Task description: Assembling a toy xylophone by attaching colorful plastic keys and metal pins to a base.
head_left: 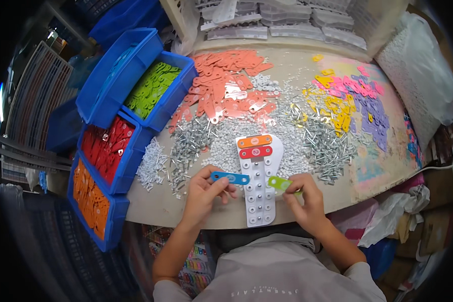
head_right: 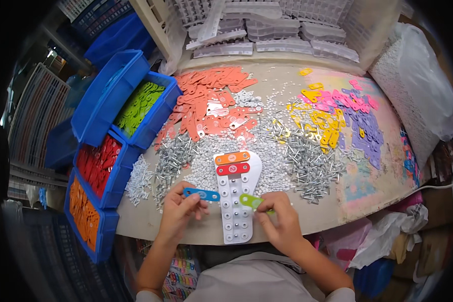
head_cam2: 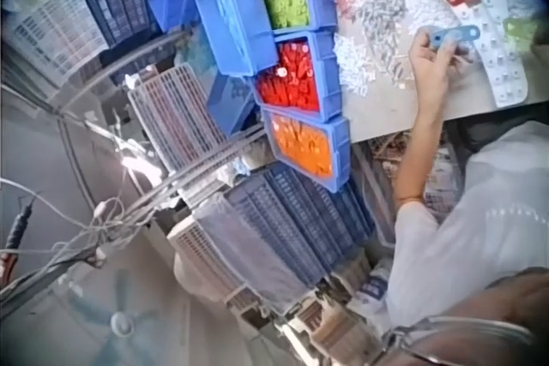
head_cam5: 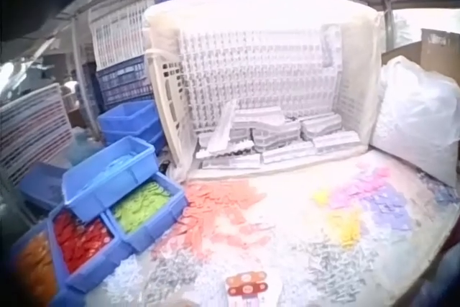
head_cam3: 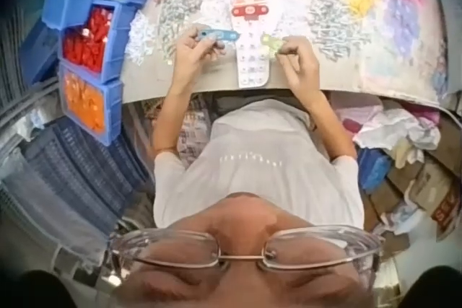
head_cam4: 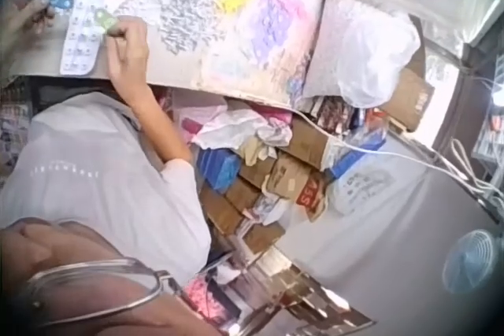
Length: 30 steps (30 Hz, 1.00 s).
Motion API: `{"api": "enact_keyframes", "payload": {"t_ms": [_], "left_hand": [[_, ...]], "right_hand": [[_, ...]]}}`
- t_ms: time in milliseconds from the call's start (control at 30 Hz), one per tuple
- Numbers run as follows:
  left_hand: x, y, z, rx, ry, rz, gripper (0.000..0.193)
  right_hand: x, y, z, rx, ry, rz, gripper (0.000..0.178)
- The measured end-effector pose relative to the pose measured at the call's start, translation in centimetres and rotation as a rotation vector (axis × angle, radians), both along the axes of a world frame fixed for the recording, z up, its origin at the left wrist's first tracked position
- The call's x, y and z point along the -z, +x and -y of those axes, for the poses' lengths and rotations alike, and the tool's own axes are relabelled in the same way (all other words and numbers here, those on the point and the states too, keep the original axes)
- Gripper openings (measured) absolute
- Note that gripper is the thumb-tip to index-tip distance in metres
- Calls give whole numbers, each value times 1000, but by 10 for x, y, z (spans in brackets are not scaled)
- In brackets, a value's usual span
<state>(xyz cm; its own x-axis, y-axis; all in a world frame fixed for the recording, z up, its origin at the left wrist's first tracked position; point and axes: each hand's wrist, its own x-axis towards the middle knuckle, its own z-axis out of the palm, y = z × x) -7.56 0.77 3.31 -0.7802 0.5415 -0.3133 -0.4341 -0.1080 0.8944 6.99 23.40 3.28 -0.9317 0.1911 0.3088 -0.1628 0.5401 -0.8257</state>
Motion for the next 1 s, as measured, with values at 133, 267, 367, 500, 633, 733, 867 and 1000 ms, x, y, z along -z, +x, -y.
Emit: {"api": "enact_keyframes", "payload": {"t_ms": [133,267,367,500,633,733,867,1000], "left_hand": [[10,7,-5,26,37,80,14],[15,7,-5,27,11,86,15],[23,4,-2,-20,-76,-79,14],[11,1,-2,-127,-60,4,11],[-1,-5,-2,-91,-37,-37,12],[1,-11,-3,-39,-85,-71,17],[12,-13,-13,-30,-112,-149,17],[29,-21,-28,22,-256,-474,12]], "right_hand": [[6,-4,-5,109,-519,166,14],[7,-21,-7,183,-574,222,8],[1,-34,-7,154,-283,295,7],[6,-53,7,108,82,130,10],[8,-62,16,41,273,107,12],[11,-65,18,62,299,133,13],[11,-65,18,113,361,158,24],[15,-65,18,205,324,188,47]]}}
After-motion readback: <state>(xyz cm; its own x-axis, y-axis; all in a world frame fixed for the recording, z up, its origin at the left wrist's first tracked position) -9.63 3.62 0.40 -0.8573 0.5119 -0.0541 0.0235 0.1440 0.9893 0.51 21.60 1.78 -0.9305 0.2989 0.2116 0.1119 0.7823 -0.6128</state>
